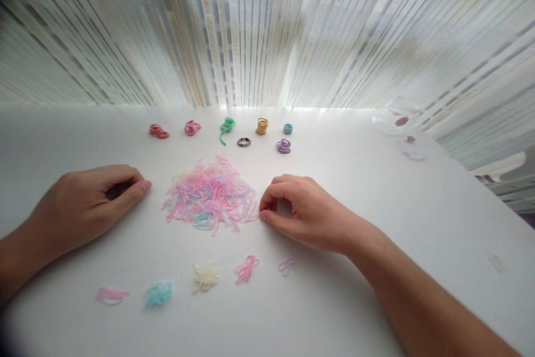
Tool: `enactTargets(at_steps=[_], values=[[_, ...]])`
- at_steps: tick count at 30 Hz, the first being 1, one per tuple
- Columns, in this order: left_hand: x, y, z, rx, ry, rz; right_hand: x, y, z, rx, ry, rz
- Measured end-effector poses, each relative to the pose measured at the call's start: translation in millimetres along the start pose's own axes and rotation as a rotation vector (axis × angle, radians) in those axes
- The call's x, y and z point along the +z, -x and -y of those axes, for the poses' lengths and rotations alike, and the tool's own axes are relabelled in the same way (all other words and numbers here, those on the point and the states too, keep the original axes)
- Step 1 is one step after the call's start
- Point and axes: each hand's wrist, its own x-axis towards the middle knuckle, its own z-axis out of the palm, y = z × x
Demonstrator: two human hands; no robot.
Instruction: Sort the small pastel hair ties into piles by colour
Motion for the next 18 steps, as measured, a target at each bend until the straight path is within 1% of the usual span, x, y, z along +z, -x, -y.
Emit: enactTargets(at_steps=[5, 10, 18], values=[[0.0, 1.6, -0.8, 0.012, 0.02, 0.006, 1.0, 0.2, 0.7, -0.004, 0.02, 0.007], [-0.7, 2.7, -3.4, 0.02, 0.029, 0.009, 1.9, -0.2, -1.5, 0.0, -0.017, -0.021], [-3.3, 3.1, -8.3, 0.03, 0.054, -0.001, 1.3, 0.3, -3.9, -0.014, 0.001, 0.046]])
